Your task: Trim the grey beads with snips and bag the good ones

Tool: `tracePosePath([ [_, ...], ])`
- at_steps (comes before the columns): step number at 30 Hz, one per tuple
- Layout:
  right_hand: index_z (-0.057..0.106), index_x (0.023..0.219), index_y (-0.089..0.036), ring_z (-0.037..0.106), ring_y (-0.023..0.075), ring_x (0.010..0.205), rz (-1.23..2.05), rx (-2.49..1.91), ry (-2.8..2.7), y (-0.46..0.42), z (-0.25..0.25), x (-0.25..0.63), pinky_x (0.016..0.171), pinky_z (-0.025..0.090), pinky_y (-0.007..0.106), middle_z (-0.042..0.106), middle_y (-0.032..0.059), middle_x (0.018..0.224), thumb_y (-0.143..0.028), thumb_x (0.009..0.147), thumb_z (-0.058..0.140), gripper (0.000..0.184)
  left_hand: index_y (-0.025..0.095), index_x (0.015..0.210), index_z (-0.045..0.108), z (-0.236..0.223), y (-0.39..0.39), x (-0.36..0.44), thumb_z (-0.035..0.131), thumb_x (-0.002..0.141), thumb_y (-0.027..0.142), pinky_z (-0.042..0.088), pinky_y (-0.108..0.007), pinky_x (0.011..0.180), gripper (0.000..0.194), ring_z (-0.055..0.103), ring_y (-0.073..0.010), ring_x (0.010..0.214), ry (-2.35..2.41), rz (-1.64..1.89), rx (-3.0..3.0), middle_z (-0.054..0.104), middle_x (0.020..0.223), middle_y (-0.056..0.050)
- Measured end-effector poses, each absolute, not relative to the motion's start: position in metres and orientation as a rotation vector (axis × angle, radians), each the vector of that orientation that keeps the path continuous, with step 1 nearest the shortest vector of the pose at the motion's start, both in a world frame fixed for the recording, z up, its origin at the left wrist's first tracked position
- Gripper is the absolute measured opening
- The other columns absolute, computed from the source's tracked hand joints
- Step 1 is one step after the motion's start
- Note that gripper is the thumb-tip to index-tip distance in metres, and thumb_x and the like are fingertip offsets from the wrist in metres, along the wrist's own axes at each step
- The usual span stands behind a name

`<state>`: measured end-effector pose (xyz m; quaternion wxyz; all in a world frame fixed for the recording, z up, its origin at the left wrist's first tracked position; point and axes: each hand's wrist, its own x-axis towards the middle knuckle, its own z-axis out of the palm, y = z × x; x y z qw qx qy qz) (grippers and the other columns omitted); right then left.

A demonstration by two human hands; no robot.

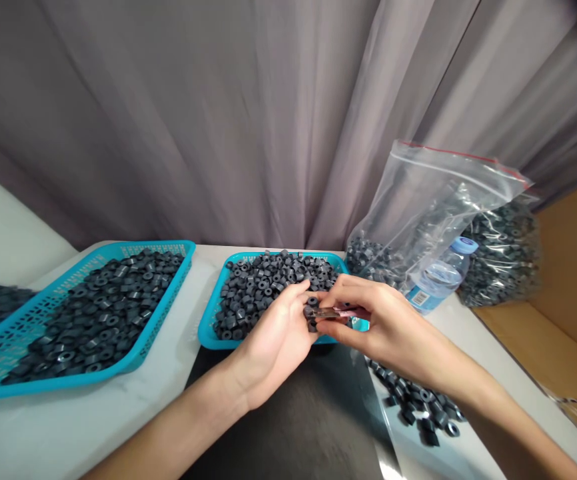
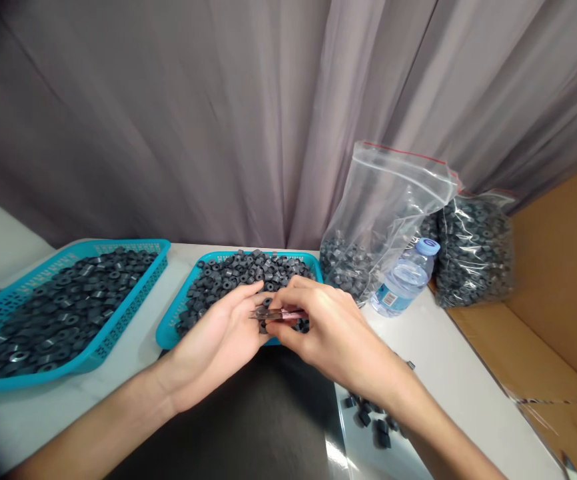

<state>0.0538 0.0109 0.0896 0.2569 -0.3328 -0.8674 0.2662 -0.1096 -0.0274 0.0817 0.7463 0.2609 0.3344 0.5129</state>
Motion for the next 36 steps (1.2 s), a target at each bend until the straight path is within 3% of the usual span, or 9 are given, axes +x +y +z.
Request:
tracePosePath([
  [11,0.060,0.088,-0.024,0.058,0.0161,0.076,0.706,-1.014,-2.319,0.006,0.094,0.052,0.069,0.042,0.027,0.065,-0.0012,0.084,-0.025,0.088,0.060,0.001,0.014,0.103,0.069,0.073,-0.026,-0.108,0.035,0.102,0.028,0.041,-0.030,0.078,0.037,0.057,-0.0192,0.087,0.807,1.117,0.716,0.069,0.089,-0.006],
  [15,0.058,0.091,-0.024,0.062,0.0165,0.076,0.903,-0.946,-2.231,0.011,0.095,0.060,0.070,0.045,0.027,0.067,-0.0016,0.082,-0.029,0.092,0.058,0.005,0.015,0.090,0.065,0.071,-0.024,-0.109,0.041,0.100,0.025,0.039,-0.025,0.064,0.029,0.052,-0.0136,0.072,0.755,1.089,0.709,0.061,0.080,-0.003],
  [21,0.060,0.095,-0.022,0.067,0.0171,0.076,1.148,-0.798,-2.112,0.022,0.100,0.070,0.072,0.050,0.027,0.070,-0.0014,0.080,-0.034,0.092,0.064,0.012,0.011,0.091,0.065,0.076,-0.025,-0.108,0.042,0.100,0.026,0.037,-0.020,0.051,0.029,0.052,-0.0106,0.065,0.797,1.013,0.667,0.060,0.078,-0.006],
  [25,0.060,0.094,-0.022,0.066,0.0165,0.072,1.184,-0.796,-2.064,0.025,0.100,0.071,0.066,0.049,0.026,0.068,-0.0013,0.075,-0.038,0.092,0.064,0.017,0.010,0.090,0.067,0.076,-0.025,-0.107,0.045,0.098,0.023,0.048,-0.021,0.060,0.027,0.058,-0.0121,0.069,0.753,1.033,0.647,0.063,0.079,-0.007],
  [28,0.061,0.092,-0.021,0.063,0.0152,0.073,1.125,-0.843,-2.038,0.027,0.098,0.073,0.063,0.047,0.024,0.067,-0.0002,0.080,-0.041,0.089,0.067,0.021,0.007,0.090,0.069,0.076,-0.026,-0.107,0.048,0.095,0.014,0.057,-0.029,0.081,0.023,0.066,-0.0159,0.078,0.747,1.078,0.589,0.068,0.085,-0.010],
  [31,0.061,0.090,-0.020,0.058,0.0140,0.075,1.068,-0.896,-2.025,0.029,0.097,0.074,0.063,0.045,0.023,0.063,0.0000,0.083,-0.042,0.086,0.070,0.024,0.005,0.087,0.071,0.075,-0.027,-0.107,0.048,0.092,0.007,0.053,-0.036,0.099,0.024,0.071,-0.0217,0.092,0.733,1.096,0.553,0.071,0.096,-0.013],
  [36,0.058,0.087,-0.020,0.054,0.0142,0.076,1.030,-0.894,-1.999,0.031,0.100,0.076,0.064,0.043,0.023,0.059,0.0002,0.083,-0.041,0.085,0.071,0.025,0.004,0.084,0.072,0.079,-0.028,-0.106,0.048,0.084,-0.004,0.051,-0.035,0.106,0.025,0.070,-0.0254,0.106,0.717,1.077,0.577,0.073,0.097,-0.013],
])
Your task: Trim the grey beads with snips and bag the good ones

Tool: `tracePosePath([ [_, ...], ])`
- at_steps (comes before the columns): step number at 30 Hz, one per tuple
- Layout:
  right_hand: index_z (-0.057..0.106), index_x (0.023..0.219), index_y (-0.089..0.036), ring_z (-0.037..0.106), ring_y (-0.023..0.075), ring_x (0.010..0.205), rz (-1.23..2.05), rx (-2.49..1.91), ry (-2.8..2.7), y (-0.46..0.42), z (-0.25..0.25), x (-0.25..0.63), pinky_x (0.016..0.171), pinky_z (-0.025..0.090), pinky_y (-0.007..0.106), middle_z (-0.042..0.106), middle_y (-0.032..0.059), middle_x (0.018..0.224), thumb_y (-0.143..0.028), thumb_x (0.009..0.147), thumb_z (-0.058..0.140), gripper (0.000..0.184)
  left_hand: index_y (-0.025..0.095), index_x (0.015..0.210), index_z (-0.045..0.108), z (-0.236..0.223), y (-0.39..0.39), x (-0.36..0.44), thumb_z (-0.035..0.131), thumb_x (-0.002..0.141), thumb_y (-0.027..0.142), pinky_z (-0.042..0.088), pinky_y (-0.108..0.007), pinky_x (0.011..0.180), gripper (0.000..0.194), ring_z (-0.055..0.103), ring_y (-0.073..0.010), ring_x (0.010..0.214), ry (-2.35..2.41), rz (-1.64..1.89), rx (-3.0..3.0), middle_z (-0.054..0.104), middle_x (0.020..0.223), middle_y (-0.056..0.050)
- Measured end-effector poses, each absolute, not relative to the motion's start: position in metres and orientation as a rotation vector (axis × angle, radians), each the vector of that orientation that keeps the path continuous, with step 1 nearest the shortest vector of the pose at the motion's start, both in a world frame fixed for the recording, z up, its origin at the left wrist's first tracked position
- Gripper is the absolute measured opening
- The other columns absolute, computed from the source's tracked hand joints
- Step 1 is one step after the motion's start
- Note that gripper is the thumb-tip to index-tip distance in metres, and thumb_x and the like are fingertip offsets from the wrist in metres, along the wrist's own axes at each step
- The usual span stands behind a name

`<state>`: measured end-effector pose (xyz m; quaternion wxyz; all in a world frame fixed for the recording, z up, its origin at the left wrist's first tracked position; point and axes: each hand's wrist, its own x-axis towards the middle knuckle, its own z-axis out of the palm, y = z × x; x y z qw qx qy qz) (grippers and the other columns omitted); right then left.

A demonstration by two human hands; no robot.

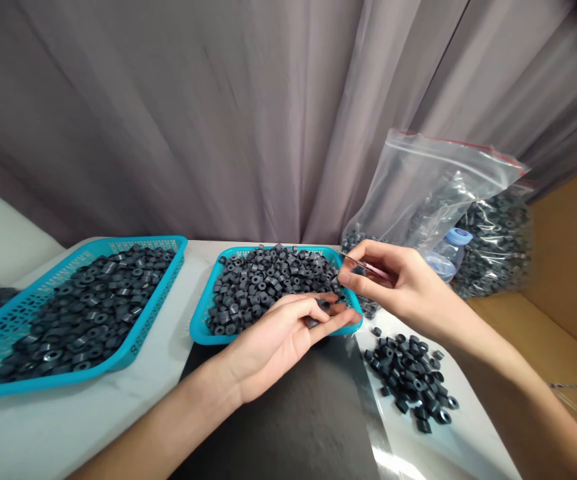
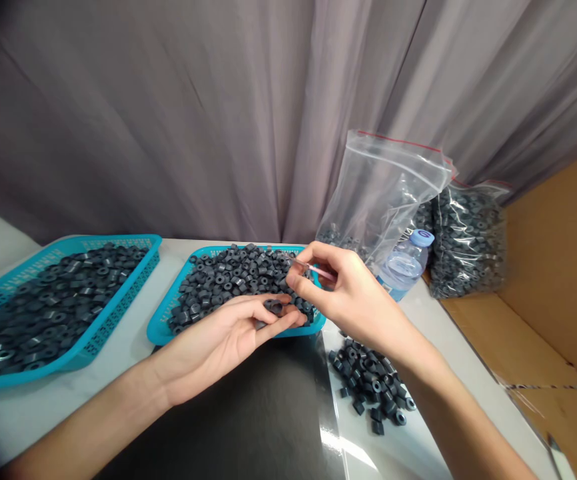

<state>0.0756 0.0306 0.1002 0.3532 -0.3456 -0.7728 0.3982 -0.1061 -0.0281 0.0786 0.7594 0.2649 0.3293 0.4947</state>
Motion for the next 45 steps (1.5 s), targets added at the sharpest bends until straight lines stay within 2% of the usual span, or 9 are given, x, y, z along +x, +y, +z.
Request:
tracePosePath([
  [9,0.058,0.086,-0.020,0.056,0.0156,0.076,1.015,-0.900,-1.999,0.031,0.099,0.075,0.065,0.045,0.024,0.061,0.0014,0.083,-0.046,0.085,0.068,0.028,0.001,0.097,0.069,0.081,-0.026,-0.107,0.041,0.081,-0.004,0.049,-0.037,0.107,0.032,0.072,-0.0270,0.106,0.681,1.013,0.473,0.074,0.105,-0.017],
  [18,0.062,0.089,-0.021,0.058,0.0144,0.077,1.025,-0.871,-2.109,0.029,0.105,0.079,0.069,0.047,0.024,0.064,-0.0005,0.083,-0.035,0.088,0.067,0.016,-0.003,0.103,0.063,0.082,-0.024,-0.111,0.039,0.084,0.006,0.056,-0.028,0.093,0.032,0.075,-0.0271,0.096,0.631,0.945,0.427,0.074,0.090,-0.018],
  [23,0.062,0.089,-0.021,0.061,0.0147,0.081,1.096,-0.795,-2.147,0.028,0.108,0.083,0.075,0.048,0.024,0.065,-0.0011,0.086,-0.028,0.086,0.069,0.011,-0.001,0.113,0.061,0.083,-0.023,-0.112,0.042,0.093,0.017,0.057,-0.030,0.090,0.033,0.075,-0.0280,0.093,0.668,0.955,0.478,0.073,0.098,-0.019],
  [28,0.061,0.092,-0.021,0.064,0.0168,0.088,1.198,-0.772,-2.170,0.028,0.105,0.084,0.082,0.051,0.027,0.066,-0.0001,0.090,-0.021,0.085,0.067,0.009,0.005,0.103,0.066,0.079,-0.020,-0.110,0.046,0.096,0.020,0.057,-0.025,0.073,0.026,0.072,-0.0214,0.081,0.723,0.971,0.513,0.068,0.096,-0.012],
  [33,0.060,0.095,-0.020,0.064,0.0175,0.092,1.253,-0.791,-2.191,0.029,0.105,0.083,0.083,0.051,0.027,0.068,0.0006,0.092,-0.027,0.087,0.068,0.013,0.007,0.094,0.067,0.075,-0.020,-0.112,0.048,0.095,0.018,0.050,-0.020,0.059,0.021,0.068,-0.0166,0.078,0.739,0.968,0.497,0.065,0.095,-0.011],
  [37,0.062,0.091,-0.019,0.060,0.0132,0.077,1.147,-0.841,-2.209,0.029,0.109,0.084,0.068,0.046,0.021,0.066,-0.0013,0.083,-0.032,0.091,0.064,0.013,0.007,0.093,0.066,0.072,-0.019,-0.113,0.048,0.096,0.019,0.041,-0.014,0.049,0.022,0.058,-0.0089,0.066,0.725,0.943,0.508,0.062,0.086,-0.010],
  [40,0.062,0.090,-0.019,0.052,0.0113,0.069,0.994,-0.904,-2.190,0.033,0.105,0.083,0.061,0.041,0.021,0.062,-0.0018,0.078,-0.035,0.095,0.057,0.017,0.008,0.087,0.066,0.069,-0.020,-0.113,0.053,0.095,0.023,0.023,-0.012,0.038,0.021,0.034,-0.0011,0.047,0.757,0.897,0.548,0.050,0.068,0.001],
  [42,0.062,0.089,-0.019,0.050,0.0117,0.069,0.882,-0.943,-2.182,0.039,0.098,0.081,0.061,0.039,0.022,0.060,-0.0015,0.078,-0.038,0.095,0.056,0.020,0.010,0.079,0.063,0.068,-0.020,-0.114,0.059,0.093,0.025,0.017,-0.012,0.037,0.021,0.019,-0.0016,0.044,0.785,0.885,0.596,0.033,0.056,0.008],
  [45,0.062,0.088,-0.020,0.052,0.0132,0.071,0.773,-1.021,-2.203,0.052,0.081,0.079,0.064,0.040,0.024,0.062,-0.0010,0.080,-0.037,0.092,0.060,0.018,0.015,0.062,0.049,0.072,-0.016,-0.119,0.060,0.092,0.026,0.017,-0.014,0.037,0.033,0.011,-0.0037,0.043,0.808,0.915,0.656,0.022,0.049,0.011],
])
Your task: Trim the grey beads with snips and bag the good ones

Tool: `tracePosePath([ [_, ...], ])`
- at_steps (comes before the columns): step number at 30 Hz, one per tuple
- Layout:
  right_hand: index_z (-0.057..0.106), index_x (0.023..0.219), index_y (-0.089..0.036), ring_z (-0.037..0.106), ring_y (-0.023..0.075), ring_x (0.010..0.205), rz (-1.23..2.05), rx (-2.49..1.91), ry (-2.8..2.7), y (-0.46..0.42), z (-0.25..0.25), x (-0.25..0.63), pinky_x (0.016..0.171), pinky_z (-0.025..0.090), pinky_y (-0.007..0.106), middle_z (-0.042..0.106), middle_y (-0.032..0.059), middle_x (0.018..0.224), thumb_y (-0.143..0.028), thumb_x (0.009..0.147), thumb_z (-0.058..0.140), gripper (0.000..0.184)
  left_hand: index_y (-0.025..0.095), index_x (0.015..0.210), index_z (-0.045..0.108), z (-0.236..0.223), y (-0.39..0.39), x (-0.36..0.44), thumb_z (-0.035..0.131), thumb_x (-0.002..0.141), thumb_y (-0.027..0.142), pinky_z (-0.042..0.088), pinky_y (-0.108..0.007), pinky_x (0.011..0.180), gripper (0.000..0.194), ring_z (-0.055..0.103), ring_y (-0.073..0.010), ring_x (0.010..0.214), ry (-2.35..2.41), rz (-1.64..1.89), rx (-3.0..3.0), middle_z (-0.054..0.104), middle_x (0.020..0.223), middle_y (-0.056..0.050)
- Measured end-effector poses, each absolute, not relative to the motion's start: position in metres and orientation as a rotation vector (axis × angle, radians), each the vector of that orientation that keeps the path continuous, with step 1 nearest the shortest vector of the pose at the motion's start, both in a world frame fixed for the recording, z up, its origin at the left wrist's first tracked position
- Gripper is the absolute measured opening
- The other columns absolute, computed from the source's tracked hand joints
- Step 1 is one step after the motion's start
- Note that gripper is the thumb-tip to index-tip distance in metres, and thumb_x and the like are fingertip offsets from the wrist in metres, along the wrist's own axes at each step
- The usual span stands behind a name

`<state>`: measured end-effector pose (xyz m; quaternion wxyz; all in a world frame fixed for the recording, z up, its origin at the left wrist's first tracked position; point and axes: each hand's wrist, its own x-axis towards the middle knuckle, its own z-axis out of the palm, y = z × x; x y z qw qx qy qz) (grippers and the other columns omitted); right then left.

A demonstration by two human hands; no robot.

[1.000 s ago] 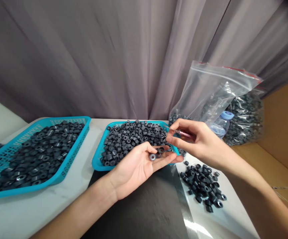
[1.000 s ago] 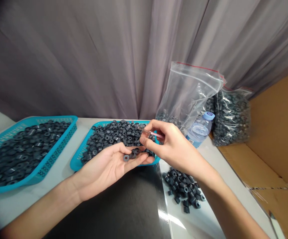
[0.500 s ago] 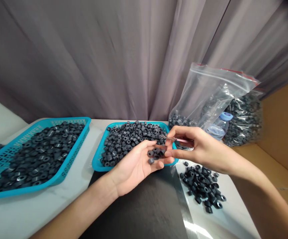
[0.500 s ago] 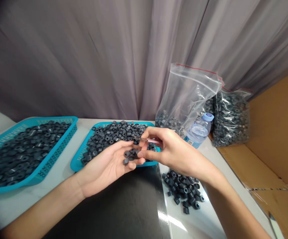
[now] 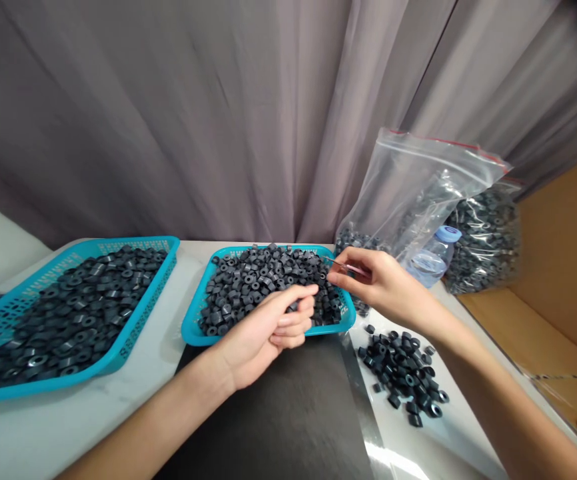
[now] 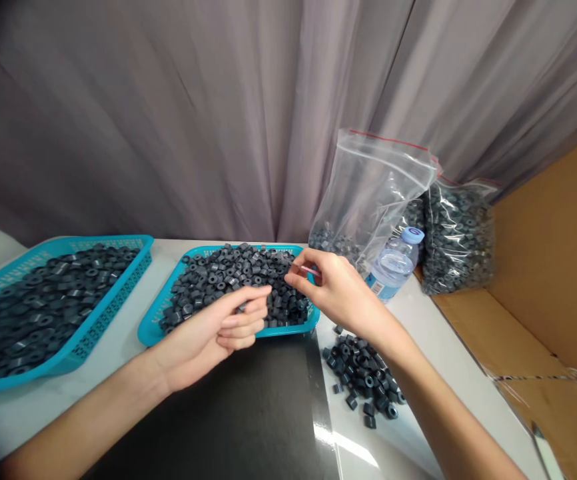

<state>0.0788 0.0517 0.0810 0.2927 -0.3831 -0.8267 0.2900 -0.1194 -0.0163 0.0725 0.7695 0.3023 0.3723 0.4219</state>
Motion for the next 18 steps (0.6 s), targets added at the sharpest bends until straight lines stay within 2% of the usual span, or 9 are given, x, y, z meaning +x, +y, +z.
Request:
tracePosePath([
  [4,0.062,0.086,-0.021,0.051,0.0126,0.063,0.738,-1.116,-2.280,0.065,0.060,0.074,0.060,0.038,0.025,0.062,-0.0025,0.074,-0.036,0.089,0.062,0.016,0.020,0.053,0.035,0.094,-0.002,-0.146,0.048,0.096,0.022,0.015,-0.017,0.034,0.045,0.008,-0.0046,0.040,0.811,1.090,0.625,0.018,0.045,0.011],
  [7,0.065,0.090,-0.021,0.055,0.0132,0.065,0.715,-1.114,-2.298,0.068,0.049,0.068,0.061,0.039,0.025,0.063,-0.0015,0.076,-0.036,0.090,0.061,0.015,0.020,0.052,0.032,0.110,0.009,-0.172,0.042,0.098,0.017,0.014,-0.016,0.033,0.047,0.011,-0.0041,0.039,0.831,1.240,0.609,0.019,0.048,0.010],
  [9,0.067,0.092,-0.023,0.058,0.0141,0.069,0.699,-1.106,-2.312,0.067,0.043,0.063,0.063,0.040,0.025,0.065,-0.0009,0.080,-0.037,0.088,0.065,0.015,0.019,0.052,0.033,0.114,0.014,-0.185,0.044,0.097,0.017,0.016,-0.015,0.033,0.046,0.011,-0.0038,0.040,0.920,1.260,0.664,0.019,0.051,0.010],
  [11,0.068,0.093,-0.024,0.060,0.0146,0.074,0.677,-1.096,-2.330,0.066,0.039,0.060,0.065,0.041,0.025,0.066,-0.0008,0.084,-0.037,0.085,0.069,0.015,0.018,0.054,0.039,0.114,0.016,-0.194,0.051,0.097,0.023,0.017,-0.015,0.034,0.044,0.013,-0.0038,0.041,1.059,1.215,0.826,0.021,0.054,0.009],
  [14,0.069,0.090,-0.025,0.061,0.0152,0.076,0.642,-1.084,-2.347,0.065,0.035,0.058,0.066,0.042,0.025,0.066,-0.0006,0.086,-0.037,0.085,0.069,0.013,0.015,0.068,0.059,0.112,0.014,-0.203,0.061,0.092,0.039,0.017,-0.015,0.038,0.035,0.018,-0.0046,0.045,1.264,1.065,1.201,0.025,0.059,0.008],
  [18,0.065,0.087,-0.023,0.062,0.0165,0.079,0.595,-1.069,-2.317,0.064,0.033,0.055,0.068,0.043,0.027,0.066,0.0014,0.088,-0.036,0.093,0.057,0.017,0.018,0.092,0.073,0.113,0.012,-0.220,0.059,0.090,0.053,0.020,-0.018,0.041,0.038,0.022,-0.0075,0.048,1.377,0.847,1.502,0.026,0.060,0.006],
])
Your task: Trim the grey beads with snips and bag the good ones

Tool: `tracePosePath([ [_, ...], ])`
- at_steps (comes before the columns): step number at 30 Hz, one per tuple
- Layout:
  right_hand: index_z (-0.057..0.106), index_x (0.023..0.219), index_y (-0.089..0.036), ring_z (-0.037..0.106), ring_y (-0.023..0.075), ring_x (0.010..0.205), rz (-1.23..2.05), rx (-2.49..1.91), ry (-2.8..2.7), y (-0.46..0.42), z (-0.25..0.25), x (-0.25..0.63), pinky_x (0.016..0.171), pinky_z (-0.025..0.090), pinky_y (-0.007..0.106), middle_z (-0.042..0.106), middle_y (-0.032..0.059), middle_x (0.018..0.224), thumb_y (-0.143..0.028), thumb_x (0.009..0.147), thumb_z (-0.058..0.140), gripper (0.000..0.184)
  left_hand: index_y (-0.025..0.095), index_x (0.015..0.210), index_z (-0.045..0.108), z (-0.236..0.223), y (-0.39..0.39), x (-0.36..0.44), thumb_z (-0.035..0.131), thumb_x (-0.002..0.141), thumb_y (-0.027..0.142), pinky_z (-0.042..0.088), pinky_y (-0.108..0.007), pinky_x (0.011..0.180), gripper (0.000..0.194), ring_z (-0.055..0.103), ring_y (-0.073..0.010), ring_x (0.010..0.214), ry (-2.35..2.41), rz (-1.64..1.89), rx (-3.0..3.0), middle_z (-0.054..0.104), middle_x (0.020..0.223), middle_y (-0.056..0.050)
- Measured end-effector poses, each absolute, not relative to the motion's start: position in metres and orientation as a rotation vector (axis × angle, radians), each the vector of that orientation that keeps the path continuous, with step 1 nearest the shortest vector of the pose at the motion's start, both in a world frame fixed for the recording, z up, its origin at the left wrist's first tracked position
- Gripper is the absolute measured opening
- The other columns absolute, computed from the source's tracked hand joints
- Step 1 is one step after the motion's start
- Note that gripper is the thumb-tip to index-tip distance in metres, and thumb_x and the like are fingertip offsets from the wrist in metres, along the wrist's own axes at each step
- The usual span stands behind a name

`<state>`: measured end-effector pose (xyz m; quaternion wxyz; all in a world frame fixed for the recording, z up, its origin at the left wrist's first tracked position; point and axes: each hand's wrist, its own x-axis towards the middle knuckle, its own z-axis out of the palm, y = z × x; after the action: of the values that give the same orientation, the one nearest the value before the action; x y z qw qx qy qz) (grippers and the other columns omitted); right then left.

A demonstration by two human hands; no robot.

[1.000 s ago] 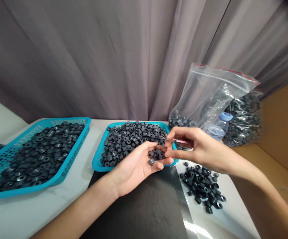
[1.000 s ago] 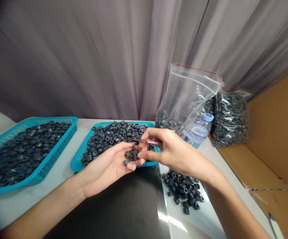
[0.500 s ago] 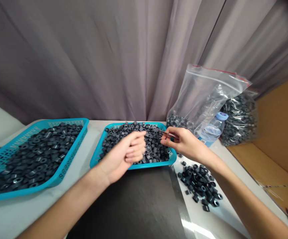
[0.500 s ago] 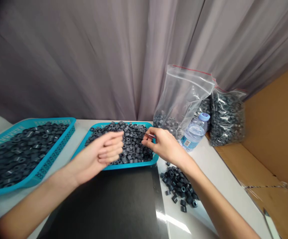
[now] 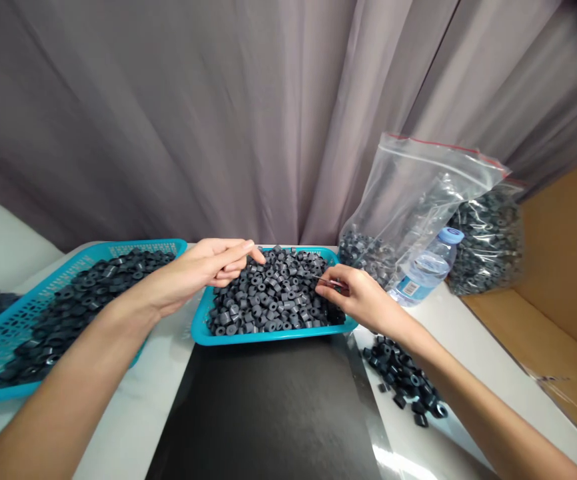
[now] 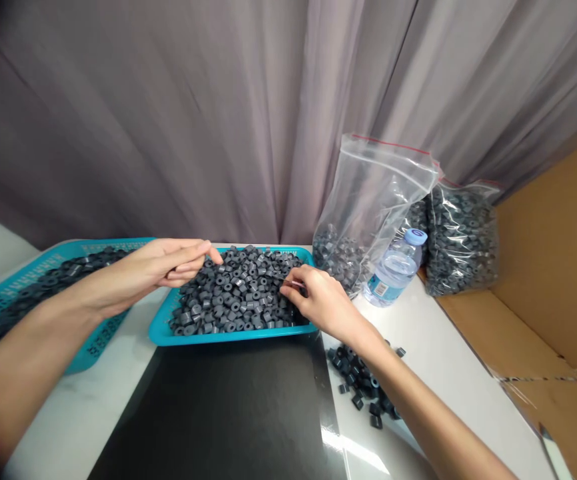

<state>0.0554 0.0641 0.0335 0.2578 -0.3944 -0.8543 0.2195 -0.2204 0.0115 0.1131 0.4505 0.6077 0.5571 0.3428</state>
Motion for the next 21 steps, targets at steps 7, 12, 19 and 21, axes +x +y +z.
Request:
tracePosePath([
  [7,0.063,0.098,-0.024,0.061,0.0188,0.081,0.431,-1.149,-2.182,0.062,0.023,0.048,0.072,0.044,0.030,0.061,0.0034,0.093,-0.033,0.093,0.056,0.013,0.024,0.084,0.078,0.097,0.025,-0.239,0.052,0.090,0.057,0.045,-0.027,0.076,0.042,0.061,-0.0204,0.084,1.732,0.694,2.018,0.072,0.088,-0.002],
  [12,0.065,0.099,-0.026,0.062,0.0164,0.083,0.415,-1.071,-2.232,0.054,0.025,0.042,0.074,0.044,0.027,0.062,0.0014,0.096,-0.028,0.094,0.056,0.010,0.029,0.085,0.079,0.091,0.023,-0.225,0.070,0.071,0.064,0.045,-0.029,0.072,0.039,0.067,-0.0259,0.085,1.925,0.485,2.145,0.075,0.084,-0.001],
  [19,0.067,0.099,-0.026,0.062,0.0152,0.085,0.425,-1.049,-2.304,0.054,0.025,0.030,0.071,0.040,0.025,0.065,-0.0003,0.093,-0.023,0.094,0.057,0.012,0.026,0.072,0.079,0.090,0.022,-0.232,0.083,0.068,0.041,0.036,-0.023,0.060,0.016,0.058,-0.0210,0.073,1.677,0.940,2.037,0.070,0.075,-0.003],
  [21,0.068,0.097,-0.026,0.062,0.0155,0.083,0.429,-1.070,-2.305,0.055,0.021,0.027,0.069,0.040,0.025,0.065,-0.0001,0.092,-0.022,0.092,0.058,0.011,0.023,0.078,0.079,0.094,0.021,-0.230,0.079,0.074,0.041,0.035,-0.021,0.058,0.019,0.052,-0.0169,0.068,1.597,0.977,1.912,0.066,0.072,-0.002],
])
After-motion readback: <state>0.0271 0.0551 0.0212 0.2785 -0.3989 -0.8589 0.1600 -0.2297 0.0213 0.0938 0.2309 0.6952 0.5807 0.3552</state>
